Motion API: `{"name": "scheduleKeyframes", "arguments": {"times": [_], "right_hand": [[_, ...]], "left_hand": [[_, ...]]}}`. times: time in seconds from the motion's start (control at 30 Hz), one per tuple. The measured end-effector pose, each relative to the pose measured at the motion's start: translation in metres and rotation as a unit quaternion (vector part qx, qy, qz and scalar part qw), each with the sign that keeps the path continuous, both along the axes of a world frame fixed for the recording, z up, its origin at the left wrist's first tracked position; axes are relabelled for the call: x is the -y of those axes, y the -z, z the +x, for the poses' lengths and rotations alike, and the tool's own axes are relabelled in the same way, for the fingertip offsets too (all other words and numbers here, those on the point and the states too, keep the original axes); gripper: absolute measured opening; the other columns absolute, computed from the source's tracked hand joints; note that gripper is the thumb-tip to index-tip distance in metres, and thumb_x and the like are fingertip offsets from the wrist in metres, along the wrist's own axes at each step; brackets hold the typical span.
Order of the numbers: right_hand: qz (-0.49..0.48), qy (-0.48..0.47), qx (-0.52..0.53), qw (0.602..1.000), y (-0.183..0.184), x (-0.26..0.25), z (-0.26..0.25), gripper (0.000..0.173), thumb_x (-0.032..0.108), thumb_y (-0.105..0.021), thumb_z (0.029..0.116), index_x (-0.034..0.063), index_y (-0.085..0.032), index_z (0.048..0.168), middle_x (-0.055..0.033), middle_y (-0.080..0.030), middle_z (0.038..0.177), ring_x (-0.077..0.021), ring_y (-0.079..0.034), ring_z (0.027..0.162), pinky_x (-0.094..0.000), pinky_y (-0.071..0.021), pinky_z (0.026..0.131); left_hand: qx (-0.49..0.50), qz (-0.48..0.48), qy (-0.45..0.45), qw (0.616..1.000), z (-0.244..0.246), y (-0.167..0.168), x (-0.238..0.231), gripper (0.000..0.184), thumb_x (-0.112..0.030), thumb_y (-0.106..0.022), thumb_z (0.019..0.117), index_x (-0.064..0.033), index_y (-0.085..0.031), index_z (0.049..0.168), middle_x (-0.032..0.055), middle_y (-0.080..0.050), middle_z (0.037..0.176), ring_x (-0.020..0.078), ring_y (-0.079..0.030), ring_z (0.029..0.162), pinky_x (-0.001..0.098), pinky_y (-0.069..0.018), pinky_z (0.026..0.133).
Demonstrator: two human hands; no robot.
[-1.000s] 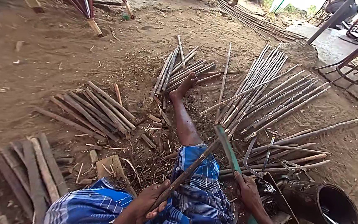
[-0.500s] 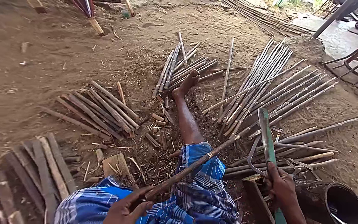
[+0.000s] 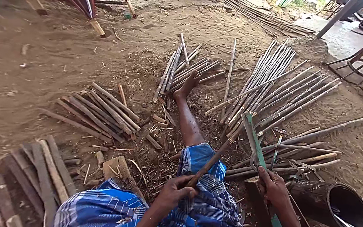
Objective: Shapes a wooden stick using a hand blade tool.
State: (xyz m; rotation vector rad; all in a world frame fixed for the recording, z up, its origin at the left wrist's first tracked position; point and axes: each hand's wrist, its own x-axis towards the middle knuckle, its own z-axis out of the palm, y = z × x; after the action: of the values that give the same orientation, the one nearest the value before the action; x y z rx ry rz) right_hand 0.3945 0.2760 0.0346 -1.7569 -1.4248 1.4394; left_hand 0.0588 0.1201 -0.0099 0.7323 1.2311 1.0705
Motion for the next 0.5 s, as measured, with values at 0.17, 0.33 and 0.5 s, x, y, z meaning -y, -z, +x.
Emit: {"name": "scheduleKeyframes", "arguments": {"times": [0.17,0.33,0.5], "right_hand": [[-0.054,0.006,-0.004,0.999,0.015,0.0,-0.01,0.054,0.052,-0.045,0.1071,0.0041,-0.061,0.089,-0.0064,-0.049,0.054,-0.0168,-0.043,0.036,-0.0323,-0.0413,0.034],[0.064,-0.26,0.172,0.948,0.029,0.07,-0.037,0.06,0.067,-0.05,0.0979,0.0125,-0.068,0.082,-0.0041,-0.059,0.062,-0.0215,-0.061,0.059,-0.0481,-0.0513,0.055],[0.015,-0.092,0.119,0.989,0.039,0.044,-0.024,0.059,0.06,-0.048,0.1023,0.0067,-0.065,0.084,-0.0054,-0.056,0.057,-0.0205,-0.055,0.046,-0.0424,-0.0501,0.045]], "left_hand": [[0.052,-0.01,0.005,0.999,0.0,0.005,-0.022,0.043,-0.018,-0.081,0.0863,-0.0002,-0.071,0.124,0.0185,-0.074,0.108,0.0281,-0.073,0.094,0.0395,-0.0623,0.087],[-0.002,-0.013,-0.089,0.996,0.019,0.002,-0.02,0.024,-0.011,-0.085,0.0806,0.0009,-0.075,0.099,0.015,-0.075,0.086,0.0243,-0.074,0.074,0.0367,-0.0639,0.073],[-0.018,-0.003,-0.098,0.995,0.026,0.009,-0.019,0.032,-0.016,-0.088,0.0781,-0.0014,-0.077,0.104,0.0127,-0.075,0.089,0.023,-0.073,0.074,0.0342,-0.0636,0.071]]}}
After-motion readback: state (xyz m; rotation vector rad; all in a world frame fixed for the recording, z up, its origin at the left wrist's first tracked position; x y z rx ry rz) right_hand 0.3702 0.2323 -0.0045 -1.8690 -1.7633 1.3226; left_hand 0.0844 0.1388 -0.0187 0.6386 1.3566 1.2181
